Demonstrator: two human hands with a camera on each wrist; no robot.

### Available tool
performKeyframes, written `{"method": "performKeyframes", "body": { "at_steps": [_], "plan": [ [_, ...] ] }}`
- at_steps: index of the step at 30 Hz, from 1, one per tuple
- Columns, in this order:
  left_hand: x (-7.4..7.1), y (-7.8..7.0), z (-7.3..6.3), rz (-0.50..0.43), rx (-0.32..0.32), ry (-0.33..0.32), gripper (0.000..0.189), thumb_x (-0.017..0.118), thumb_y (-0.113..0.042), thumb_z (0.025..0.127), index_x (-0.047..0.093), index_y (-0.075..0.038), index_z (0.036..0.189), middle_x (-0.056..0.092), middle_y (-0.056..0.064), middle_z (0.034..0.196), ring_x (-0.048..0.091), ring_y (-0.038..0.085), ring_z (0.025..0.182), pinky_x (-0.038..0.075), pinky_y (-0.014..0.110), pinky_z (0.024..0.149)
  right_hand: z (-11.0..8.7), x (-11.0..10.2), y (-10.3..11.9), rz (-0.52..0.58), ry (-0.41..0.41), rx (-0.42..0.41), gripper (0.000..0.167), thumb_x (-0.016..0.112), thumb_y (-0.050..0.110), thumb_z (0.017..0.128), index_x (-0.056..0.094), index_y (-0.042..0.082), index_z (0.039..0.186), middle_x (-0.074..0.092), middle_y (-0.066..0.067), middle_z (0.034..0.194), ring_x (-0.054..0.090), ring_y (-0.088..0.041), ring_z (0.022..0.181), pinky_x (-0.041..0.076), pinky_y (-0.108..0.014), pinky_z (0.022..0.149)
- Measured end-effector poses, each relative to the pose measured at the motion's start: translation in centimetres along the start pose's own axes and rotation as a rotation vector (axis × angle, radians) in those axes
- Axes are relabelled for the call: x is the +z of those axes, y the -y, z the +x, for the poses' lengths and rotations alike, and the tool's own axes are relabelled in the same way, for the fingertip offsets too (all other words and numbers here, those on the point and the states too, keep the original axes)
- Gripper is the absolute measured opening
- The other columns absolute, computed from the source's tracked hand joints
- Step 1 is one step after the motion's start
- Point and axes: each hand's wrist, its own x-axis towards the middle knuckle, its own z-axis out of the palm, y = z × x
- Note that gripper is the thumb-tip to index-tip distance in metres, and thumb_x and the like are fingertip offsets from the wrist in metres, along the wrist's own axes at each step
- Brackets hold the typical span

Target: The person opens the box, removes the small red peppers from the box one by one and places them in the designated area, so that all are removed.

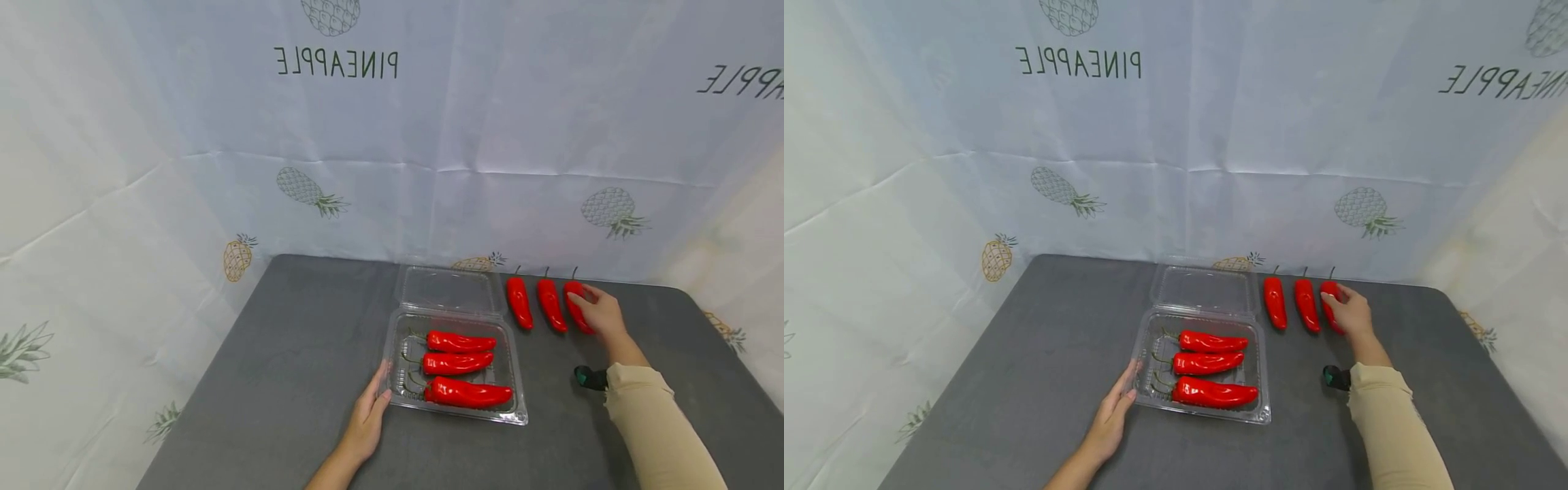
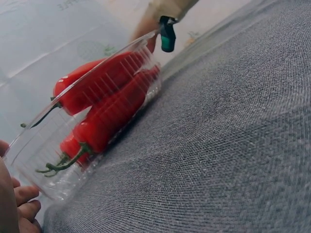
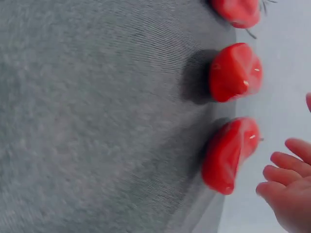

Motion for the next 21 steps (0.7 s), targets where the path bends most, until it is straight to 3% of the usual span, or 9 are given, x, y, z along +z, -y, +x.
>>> {"method": "performKeyframes", "body": {
  "at_steps": [9, 21],
  "plan": [
    [0.0, 0.1, -0.1, -0.002, 0.016, -0.001, 0.048, 0.041, -0.007, 0.097, 0.031, 0.005, 0.142, 0.039, 0.024, 0.143, 0.029, -0.003, 0.131, 0.020, 0.004, 0.104, -1.1, -0.9, 0.5, 0.013, -0.021, -0.021, 0.069, 0.039, 0.039, 0.097, 0.013, 0.000, 0.148, 0.005, -0.031, 0.152, 0.008, -0.049, 0.138, 0.023, -0.061, 0.106],
    [0.0, 0.0, 0.0, -0.007, -0.017, 0.008, 0.049, 0.041, -0.009, 0.098, 0.030, 0.004, 0.143, 0.037, 0.023, 0.145, 0.029, -0.001, 0.132, 0.019, 0.005, 0.104, -3.9, -0.1, 3.1, 0.077, -0.018, -0.112, 0.061, 0.037, 0.034, 0.099, 0.015, 0.005, 0.149, 0.006, -0.024, 0.154, 0.011, -0.046, 0.139, 0.023, -0.060, 0.107]
  ]
}}
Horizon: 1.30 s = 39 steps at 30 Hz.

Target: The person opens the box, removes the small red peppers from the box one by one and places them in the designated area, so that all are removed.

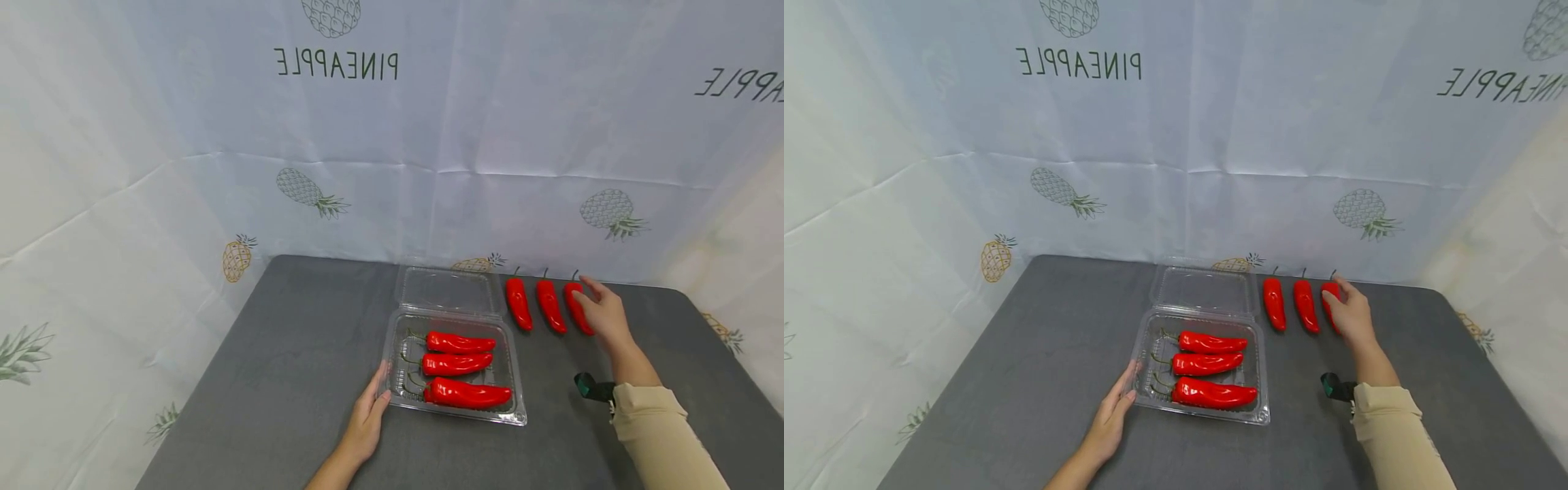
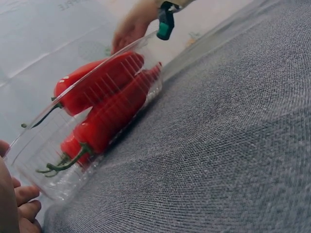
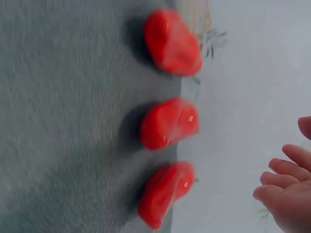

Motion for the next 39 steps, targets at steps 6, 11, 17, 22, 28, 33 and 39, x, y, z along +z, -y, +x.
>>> {"method": "performKeyframes", "body": {
  "at_steps": [6, 11, 17, 22, 28, 33, 39],
  "plan": [
    [-0.1, 0.0, 0.0, 0.003, 0.007, 0.002, 0.048, 0.041, -0.010, 0.098, 0.030, 0.003, 0.143, 0.036, 0.024, 0.145, 0.029, 0.001, 0.133, 0.019, 0.004, 0.104, -1.6, 1.3, 0.7, -0.004, 0.090, -0.072, 0.064, 0.041, 0.037, 0.098, 0.018, 0.003, 0.148, 0.011, -0.026, 0.153, 0.014, -0.046, 0.138, 0.024, -0.061, 0.106],
    [-0.1, 0.0, 0.0, 0.008, 0.018, 0.008, 0.048, 0.040, -0.009, 0.098, 0.029, 0.003, 0.143, 0.037, 0.024, 0.145, 0.031, 0.011, 0.135, 0.019, 0.004, 0.104, -2.9, 2.3, 1.3, -0.004, 0.172, -0.096, 0.069, 0.046, 0.039, 0.096, 0.020, 0.001, 0.147, 0.014, -0.026, 0.152, 0.015, -0.045, 0.138, 0.025, -0.059, 0.106],
    [0.0, -0.1, 0.0, 0.003, 0.020, 0.004, 0.048, 0.041, -0.009, 0.098, 0.030, 0.004, 0.143, 0.037, 0.024, 0.144, 0.031, 0.005, 0.133, 0.020, 0.004, 0.103, -4.3, 3.1, 2.6, -0.035, 0.253, -0.158, 0.066, 0.050, 0.035, 0.095, 0.025, 0.001, 0.146, 0.023, -0.025, 0.151, 0.021, -0.045, 0.137, 0.029, -0.056, 0.105],
    [0.0, 0.0, 0.0, -0.009, 0.003, 0.012, 0.048, 0.040, -0.010, 0.098, 0.029, 0.004, 0.143, 0.035, 0.023, 0.146, 0.027, -0.001, 0.132, 0.019, 0.004, 0.103, -5.3, 3.7, 3.7, -0.092, 0.323, -0.194, 0.066, 0.054, 0.035, 0.094, 0.030, 0.000, 0.144, 0.029, -0.026, 0.148, 0.024, -0.047, 0.135, 0.033, -0.058, 0.102],
    [-0.1, 0.3, 0.1, -0.002, -0.004, 0.024, 0.048, 0.039, -0.011, 0.099, 0.028, 0.003, 0.144, 0.033, 0.023, 0.147, 0.026, 0.003, 0.134, 0.018, 0.004, 0.104, -6.8, 4.9, 4.4, -0.094, 0.419, -0.236, 0.062, 0.056, 0.033, 0.093, 0.036, 0.000, 0.141, 0.038, -0.026, 0.144, 0.037, -0.046, 0.129, 0.042, -0.055, 0.097],
    [-0.1, 0.2, 0.1, 0.001, -0.003, 0.021, 0.049, 0.039, -0.011, 0.099, 0.028, 0.003, 0.144, 0.033, 0.023, 0.147, 0.026, 0.002, 0.134, 0.018, 0.004, 0.104, -8.3, 6.3, 4.6, -0.003, 0.588, -0.250, 0.059, 0.058, 0.028, 0.092, 0.039, -0.002, 0.139, 0.038, -0.027, 0.143, 0.037, -0.046, 0.129, 0.046, -0.049, 0.096],
    [-0.1, 0.1, 0.0, 0.000, -0.018, 0.029, 0.049, 0.039, -0.012, 0.099, 0.027, 0.003, 0.144, 0.032, 0.023, 0.148, 0.026, 0.009, 0.136, 0.018, 0.004, 0.104, -9.5, 7.8, 4.8, 0.043, 0.732, -0.298, 0.056, 0.059, 0.024, 0.091, 0.042, -0.006, 0.135, 0.038, -0.031, 0.140, 0.035, -0.050, 0.128, 0.051, -0.042, 0.090]
  ]
}}
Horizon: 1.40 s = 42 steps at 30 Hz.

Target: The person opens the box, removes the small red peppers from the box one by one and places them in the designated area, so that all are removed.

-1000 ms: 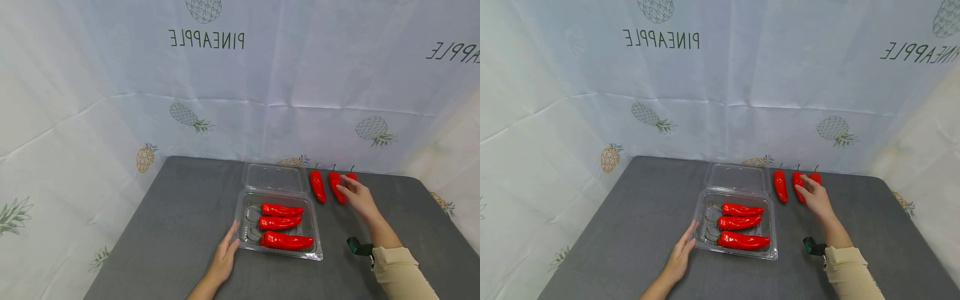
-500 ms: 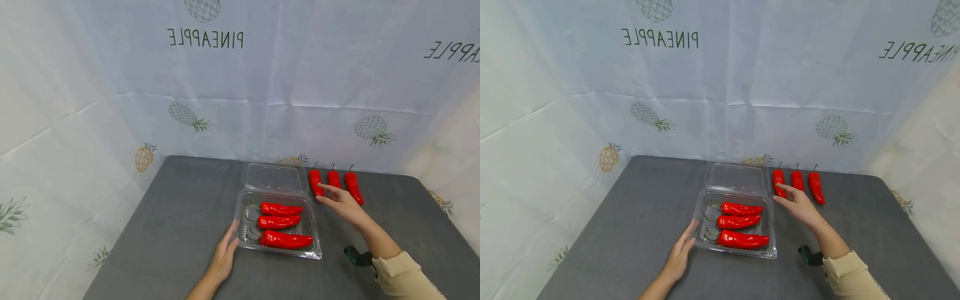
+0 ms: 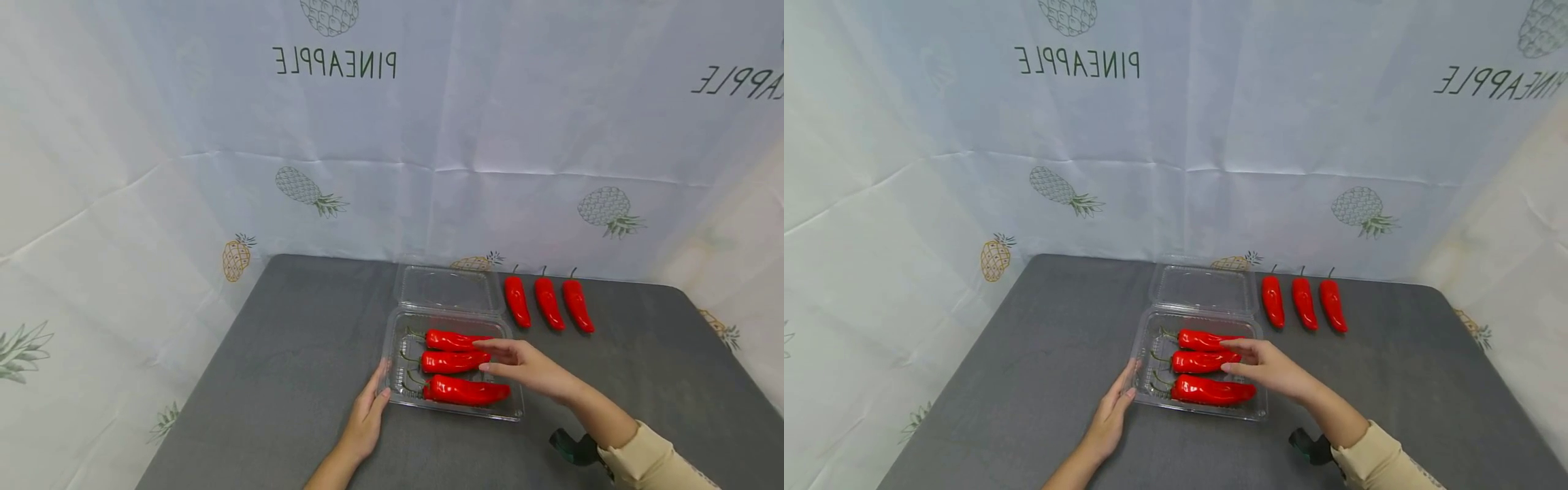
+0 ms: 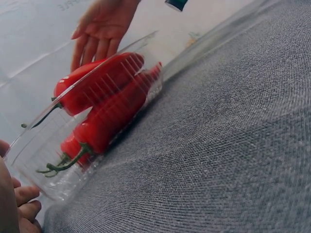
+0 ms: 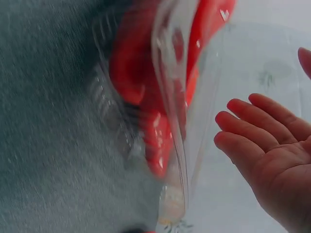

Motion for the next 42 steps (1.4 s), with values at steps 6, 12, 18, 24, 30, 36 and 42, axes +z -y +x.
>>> {"method": "performKeyframes", "body": {
  "at_steps": [6, 12, 18, 24, 30, 36, 42],
  "plan": [
    [0.0, 0.0, 0.0, 0.006, -0.018, 0.004, 0.049, 0.038, -0.011, 0.099, 0.027, 0.002, 0.145, 0.032, 0.021, 0.148, 0.027, 0.022, 0.137, 0.017, 0.004, 0.104, 0.4, 1.4, 0.1, -0.055, 0.063, 0.023, 0.055, 0.060, 0.027, 0.090, 0.046, -0.007, 0.132, 0.047, -0.029, 0.135, 0.045, -0.045, 0.123, 0.052, -0.039, 0.088],
    [0.1, -0.1, 0.0, 0.004, -0.025, 0.003, 0.049, 0.039, -0.011, 0.099, 0.027, 0.002, 0.145, 0.032, 0.021, 0.148, 0.027, 0.020, 0.137, 0.017, 0.004, 0.104, 0.8, 2.3, 0.3, -0.100, 0.127, 0.021, 0.054, 0.062, 0.027, 0.089, 0.050, -0.006, 0.130, 0.054, -0.022, 0.130, 0.055, -0.025, 0.108, 0.052, -0.024, 0.081],
    [0.1, -0.3, 0.0, 0.005, -0.040, 0.009, 0.049, 0.039, -0.012, 0.099, 0.027, 0.001, 0.145, 0.032, 0.020, 0.149, 0.028, 0.029, 0.137, 0.017, 0.004, 0.104, 1.0, 3.1, 0.4, -0.228, 0.123, 0.020, 0.057, 0.065, 0.032, 0.086, 0.053, -0.003, 0.129, 0.062, -0.009, 0.113, 0.053, -0.014, 0.092, 0.047, -0.020, 0.068],
    [0.0, -0.2, 0.0, -0.006, -0.047, 0.014, 0.049, 0.038, -0.011, 0.099, 0.026, 0.000, 0.145, 0.031, 0.019, 0.149, 0.027, 0.033, 0.137, 0.016, 0.004, 0.104, 1.1, 3.8, 0.4, -0.243, 0.129, -0.031, 0.054, 0.064, 0.028, 0.087, 0.052, -0.006, 0.128, 0.061, -0.003, 0.097, 0.051, -0.008, 0.080, 0.045, -0.020, 0.061],
    [0.0, -0.3, 0.0, -0.008, -0.043, 0.018, 0.049, 0.038, -0.012, 0.099, 0.026, 0.000, 0.146, 0.030, 0.020, 0.150, 0.026, 0.035, 0.137, 0.016, 0.004, 0.104, 1.4, 4.0, 0.2, -0.282, 0.115, -0.048, 0.050, 0.065, 0.026, 0.086, 0.055, -0.003, 0.126, 0.062, -0.002, 0.099, 0.050, -0.007, 0.081, 0.044, -0.020, 0.062],
    [0.0, -0.2, 0.0, 0.007, -0.030, 0.007, 0.049, 0.039, -0.013, 0.099, 0.027, -0.001, 0.145, 0.032, 0.019, 0.149, 0.027, 0.031, 0.137, 0.015, 0.004, 0.104, 1.6, 4.1, -0.3, -0.314, 0.110, -0.070, 0.054, 0.068, 0.029, 0.084, 0.055, -0.003, 0.126, 0.064, -0.003, 0.104, 0.050, -0.003, 0.081, 0.044, -0.019, 0.064],
    [0.0, -0.2, 0.1, 0.001, -0.039, 0.005, 0.049, 0.039, -0.012, 0.099, 0.027, -0.001, 0.145, 0.032, 0.019, 0.149, 0.028, 0.029, 0.137, 0.016, 0.005, 0.104, 1.7, 4.0, -0.5, -0.319, 0.111, -0.081, 0.055, 0.067, 0.030, 0.085, 0.054, -0.003, 0.128, 0.064, -0.003, 0.104, 0.049, -0.003, 0.079, 0.042, -0.019, 0.063]
  ]
}}
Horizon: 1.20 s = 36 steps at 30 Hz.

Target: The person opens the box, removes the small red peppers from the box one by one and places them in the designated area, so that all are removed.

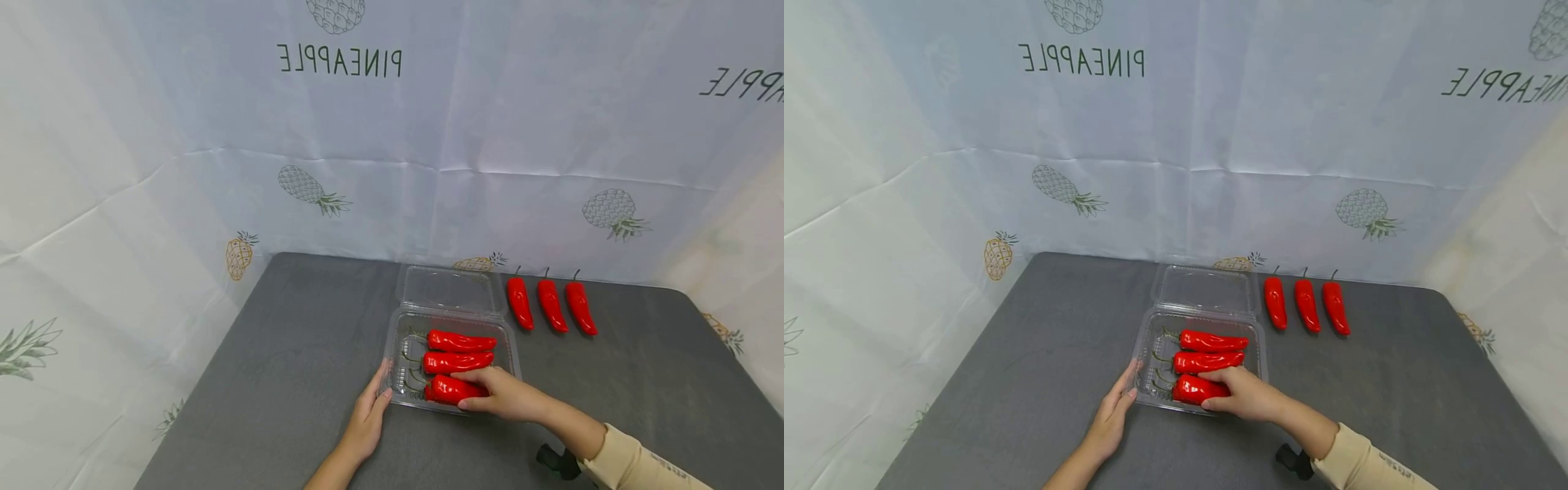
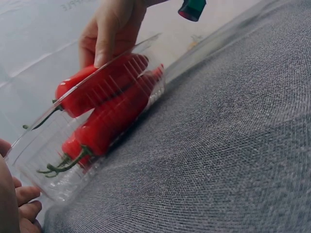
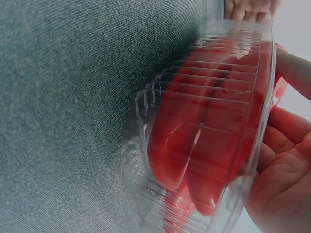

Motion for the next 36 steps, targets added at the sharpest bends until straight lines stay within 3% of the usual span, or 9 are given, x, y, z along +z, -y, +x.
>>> {"method": "performKeyframes", "body": {
  "at_steps": [9, 17, 24, 29, 32, 34, 36],
  "plan": [
    [-0.1, 0.0, 0.0, -0.002, 0.021, -0.007, 0.049, 0.040, -0.011, 0.099, 0.028, 0.001, 0.144, 0.034, 0.020, 0.147, 0.029, 0.019, 0.137, 0.017, 0.004, 0.104, -0.1, -0.5, 0.3, 0.005, -0.009, 0.004, 0.053, 0.066, 0.031, 0.085, 0.056, 0.000, 0.127, 0.063, -0.003, 0.106, 0.053, -0.010, 0.087, 0.048, -0.020, 0.069],
    [0.0, 0.1, 0.1, 0.008, 0.024, -0.002, 0.049, 0.039, -0.011, 0.099, 0.028, 0.000, 0.145, 0.034, 0.019, 0.148, 0.029, 0.025, 0.137, 0.017, 0.005, 0.104, -0.6, -1.0, 0.9, 0.017, -0.036, -0.001, 0.054, 0.067, 0.033, 0.084, 0.056, 0.002, 0.128, 0.064, -0.003, 0.104, 0.054, -0.011, 0.086, 0.049, -0.020, 0.065],
    [0.0, 0.0, 0.0, 0.008, 0.009, -0.008, 0.049, 0.040, -0.011, 0.099, 0.028, 0.000, 0.145, 0.034, 0.019, 0.148, 0.029, 0.027, 0.137, 0.016, 0.005, 0.104, -0.9, -1.6, 0.6, 0.128, -0.066, 0.037, 0.059, 0.067, 0.031, 0.085, 0.048, 0.008, 0.136, 0.058, -0.013, 0.117, 0.052, -0.023, 0.096, 0.053, -0.024, 0.067],
    [0.1, 0.0, 0.0, 0.012, 0.005, -0.005, 0.049, 0.040, -0.011, 0.099, 0.028, 0.000, 0.145, 0.034, 0.019, 0.148, 0.029, 0.027, 0.137, 0.016, 0.004, 0.104, -1.0, -2.5, -0.6, 0.229, -0.085, 0.050, 0.059, 0.062, 0.027, 0.089, 0.042, 0.008, 0.140, 0.058, -0.018, 0.113, 0.054, -0.015, 0.080, 0.051, -0.024, 0.060],
    [0.1, 0.1, 0.0, 0.009, 0.009, -0.010, 0.048, 0.040, -0.011, 0.099, 0.029, 0.000, 0.145, 0.034, 0.020, 0.148, 0.028, 0.020, 0.137, 0.016, 0.004, 0.104, -1.1, -3.3, -1.4, 0.270, -0.113, 0.030, 0.055, 0.059, 0.023, 0.091, 0.041, 0.005, 0.140, 0.057, -0.024, 0.121, 0.056, -0.010, 0.078, 0.052, -0.022, 0.062],
    [0.1, 0.1, 0.0, 0.007, 0.009, -0.016, 0.048, 0.040, -0.012, 0.099, 0.029, 0.000, 0.145, 0.034, 0.020, 0.148, 0.028, 0.016, 0.137, 0.016, 0.004, 0.104, -1.2, -3.9, -2.0, 0.283, -0.133, 0.021, 0.053, 0.057, 0.021, 0.092, 0.041, 0.003, 0.139, 0.052, -0.026, 0.129, 0.056, -0.008, 0.081, 0.052, -0.022, 0.066],
    [0.0, 0.1, -0.1, 0.008, 0.022, -0.021, 0.048, 0.040, -0.011, 0.099, 0.029, 0.001, 0.144, 0.034, 0.021, 0.147, 0.028, 0.010, 0.136, 0.017, 0.004, 0.104, -1.2, -4.2, -2.3, 0.277, -0.161, 0.021, 0.052, 0.056, 0.022, 0.093, 0.041, 0.003, 0.139, 0.045, -0.026, 0.138, 0.057, -0.010, 0.095, 0.053, -0.021, 0.071]
  ]
}}
